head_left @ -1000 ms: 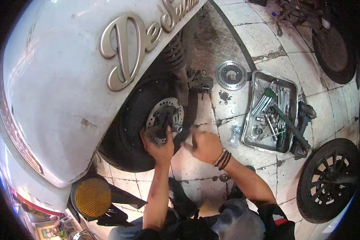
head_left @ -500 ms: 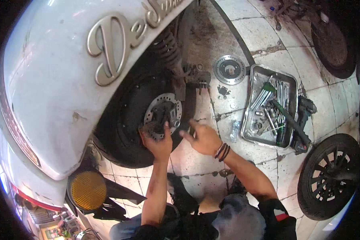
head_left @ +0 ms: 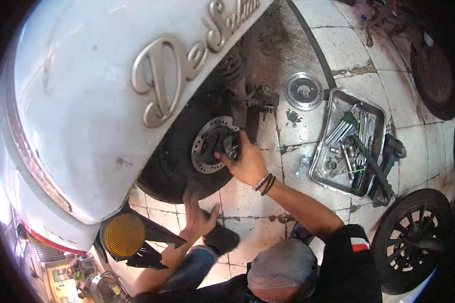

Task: The person removes the brake pads from the caliper using a tool, installs new brake pads, and then mounts the caliper back onto the motorcycle wheel.

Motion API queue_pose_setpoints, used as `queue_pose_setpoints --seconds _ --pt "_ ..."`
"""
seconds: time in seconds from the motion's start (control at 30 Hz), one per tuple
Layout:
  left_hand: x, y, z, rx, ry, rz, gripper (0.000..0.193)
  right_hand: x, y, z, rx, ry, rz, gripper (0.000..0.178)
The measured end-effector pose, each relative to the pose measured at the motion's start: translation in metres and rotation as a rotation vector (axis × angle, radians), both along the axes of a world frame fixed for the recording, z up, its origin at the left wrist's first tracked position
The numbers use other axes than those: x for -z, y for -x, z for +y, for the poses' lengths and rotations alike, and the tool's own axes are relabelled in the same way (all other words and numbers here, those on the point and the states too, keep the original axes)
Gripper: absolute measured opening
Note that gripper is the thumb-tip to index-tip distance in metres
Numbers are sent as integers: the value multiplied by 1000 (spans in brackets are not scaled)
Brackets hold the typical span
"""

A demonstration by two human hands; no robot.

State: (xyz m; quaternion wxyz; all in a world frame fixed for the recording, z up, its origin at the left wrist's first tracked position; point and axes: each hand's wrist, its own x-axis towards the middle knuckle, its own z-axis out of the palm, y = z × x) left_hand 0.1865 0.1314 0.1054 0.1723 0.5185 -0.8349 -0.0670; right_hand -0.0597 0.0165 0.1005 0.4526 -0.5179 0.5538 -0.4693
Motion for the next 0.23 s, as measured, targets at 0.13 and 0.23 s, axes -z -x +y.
queue_pose_setpoints --seconds 0.13,0.23 --pt "-37 -86 12 601 -403 -407 42 12 -4 5 97 63 -11 62" --pt "-61 -223 1 -40 -831 -313 47 -3 -13 4 23 105 -134 66"
